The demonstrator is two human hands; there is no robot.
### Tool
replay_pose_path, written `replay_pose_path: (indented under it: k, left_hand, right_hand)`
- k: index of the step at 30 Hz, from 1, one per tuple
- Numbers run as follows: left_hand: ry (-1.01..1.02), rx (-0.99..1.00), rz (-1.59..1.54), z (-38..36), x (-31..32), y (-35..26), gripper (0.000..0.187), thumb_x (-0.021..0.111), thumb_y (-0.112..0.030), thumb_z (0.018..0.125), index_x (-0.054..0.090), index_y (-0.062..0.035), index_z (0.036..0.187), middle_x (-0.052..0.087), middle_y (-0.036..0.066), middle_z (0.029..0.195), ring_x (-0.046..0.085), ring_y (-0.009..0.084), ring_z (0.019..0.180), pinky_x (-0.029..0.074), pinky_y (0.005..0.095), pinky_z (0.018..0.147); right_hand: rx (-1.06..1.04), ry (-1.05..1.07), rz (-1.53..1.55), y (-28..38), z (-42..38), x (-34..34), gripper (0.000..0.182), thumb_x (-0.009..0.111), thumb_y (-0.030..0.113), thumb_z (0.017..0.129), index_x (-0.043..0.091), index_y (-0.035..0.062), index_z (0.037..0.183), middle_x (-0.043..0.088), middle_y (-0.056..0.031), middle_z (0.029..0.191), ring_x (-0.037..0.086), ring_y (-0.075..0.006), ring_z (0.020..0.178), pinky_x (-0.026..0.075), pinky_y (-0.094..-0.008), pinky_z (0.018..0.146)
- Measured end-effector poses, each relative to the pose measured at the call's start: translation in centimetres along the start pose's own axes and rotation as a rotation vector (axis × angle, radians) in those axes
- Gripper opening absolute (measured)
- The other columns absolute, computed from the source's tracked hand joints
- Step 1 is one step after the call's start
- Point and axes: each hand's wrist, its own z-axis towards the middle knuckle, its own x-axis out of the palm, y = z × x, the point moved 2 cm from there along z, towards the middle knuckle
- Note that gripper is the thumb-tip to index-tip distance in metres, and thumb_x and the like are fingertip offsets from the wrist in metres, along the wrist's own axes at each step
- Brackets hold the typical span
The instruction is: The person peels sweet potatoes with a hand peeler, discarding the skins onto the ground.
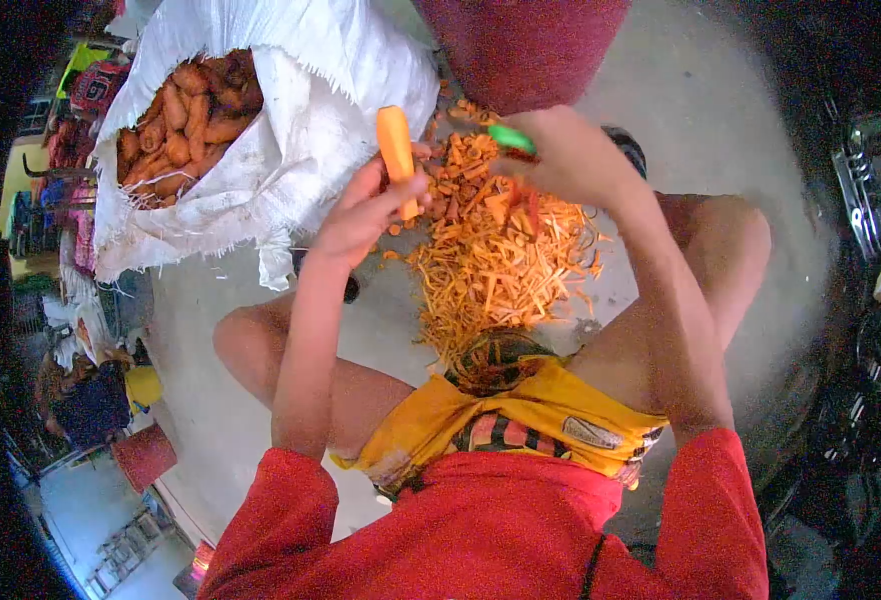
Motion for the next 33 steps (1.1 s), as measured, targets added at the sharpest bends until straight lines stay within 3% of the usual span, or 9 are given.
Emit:
replay_pose_path:
  k: [3,5,8,11,15,24,30,31,33]
  left_hand:
    - [-0.151,-0.069,-0.089,0.3,0.8,0.2,0.036,0.066,-0.028,0.104,0.061,-0.0042,0.13,0.06,-0.001,0.095,0.059,0.0093,0.086,0.05,0.0265,0.078]
    - [-0.165,0.053,0.188,0.4,0.9,0.5,0.035,0.062,-0.036,0.106,0.068,-0.0038,0.118,0.061,-0.003,0.089,0.056,0.0067,0.081,0.047,0.0256,0.074]
    - [-0.164,0.237,0.279,0.4,1.3,0.1,0.04,0.07,-0.039,0.1,0.068,-0.0009,0.114,0.065,0.0,0.085,0.058,0.0041,0.076,0.048,0.0251,0.066]
    - [-0.22,0.378,0.319,0.6,1.7,-0.8,0.038,0.072,-0.037,0.099,0.069,-0.0001,0.108,0.065,0.0,0.084,0.057,0.0044,0.076,0.047,0.0253,0.067]
    - [-0.25,0.319,0.313,0.6,1.4,-0.7,0.038,0.074,-0.035,0.098,0.07,0.0009,0.107,0.066,0.0,0.084,0.058,0.0062,0.078,0.048,0.0259,0.07]
    - [-0.262,0.419,0.293,0.6,1.5,-1.3,0.037,0.076,-0.034,0.096,0.072,0.0019,0.103,0.071,0.004,0.087,0.058,0.008,0.078,0.049,0.0276,0.072]
    - [-0.25,0.384,0.395,0.4,0.8,-1.2,0.036,0.077,-0.033,0.095,0.071,0.0015,0.108,0.071,0.003,0.088,0.059,0.0068,0.078,0.049,0.0265,0.07]
    - [-0.175,0.397,0.358,0.0,0.7,-1.8,0.035,0.074,-0.032,0.098,0.071,0.0009,0.111,0.07,0.001,0.092,0.058,0.0058,0.081,0.048,0.0244,0.073]
    - [-0.107,0.406,0.317,-1.2,1.3,-2.0,0.034,0.072,-0.031,0.1,0.071,0.0004,0.114,0.069,0.0,0.097,0.057,0.0049,0.084,0.047,0.0223,0.075]
  right_hand:
    - [-0.101,-0.029,0.067,1.1,0.1,1.8,0.04,0.074,0.037,0.093,0.07,0.002,0.112,0.071,-0.0229,0.091,0.068,-0.0432,0.086,0.052,-0.0503,0.075]
    - [-0.151,-0.064,0.105,1.2,0.6,2.5,0.04,0.074,0.038,0.093,0.069,0.0019,0.11,0.07,-0.0231,0.088,0.068,-0.0436,0.084,0.052,-0.0508,0.074]
    - [-0.185,-0.086,0.13,2.3,0.8,2.0,0.038,0.073,0.037,0.094,0.069,0.0017,0.106,0.069,-0.0236,0.085,0.067,-0.0442,0.081,0.051,-0.0515,0.072]
    - [-0.173,-0.089,0.147,2.8,0.7,2.0,0.036,0.073,0.037,0.095,0.069,0.0016,0.102,0.068,-0.0238,0.082,0.066,-0.0446,0.079,0.051,-0.0517,0.07]
    - [-0.204,-0.138,0.132,2.7,0.8,2.8,0.033,0.072,0.035,0.095,0.07,0.0027,0.101,0.068,-0.0232,0.08,0.066,-0.0446,0.078,0.051,-0.0511,0.069]
    - [-0.114,-0.171,0.208,3.7,0.5,2.3,0.031,0.071,0.034,0.096,0.071,0.004,0.105,0.068,-0.0227,0.079,0.066,-0.0445,0.078,0.05,-0.0526,0.071]
    - [-0.14,-0.163,0.146,3.4,0.5,2.3,0.028,0.072,0.03,0.095,0.07,0.0033,0.104,0.068,-0.0229,0.082,0.066,-0.0446,0.08,0.05,-0.0524,0.072]
    - [-0.142,-0.163,0.148,2.4,1.0,2.6,0.028,0.072,0.03,0.095,0.07,0.0033,0.104,0.068,-0.0229,0.082,0.066,-0.0446,0.08,0.05,-0.0524,0.072]
    - [0.052,0.01,0.052,-2.0,2.2,4.1,0.033,0.071,0.031,0.095,0.068,0.0009,0.107,0.068,-0.025,0.09,0.067,-0.0451,0.084,0.05,-0.0521,0.073]
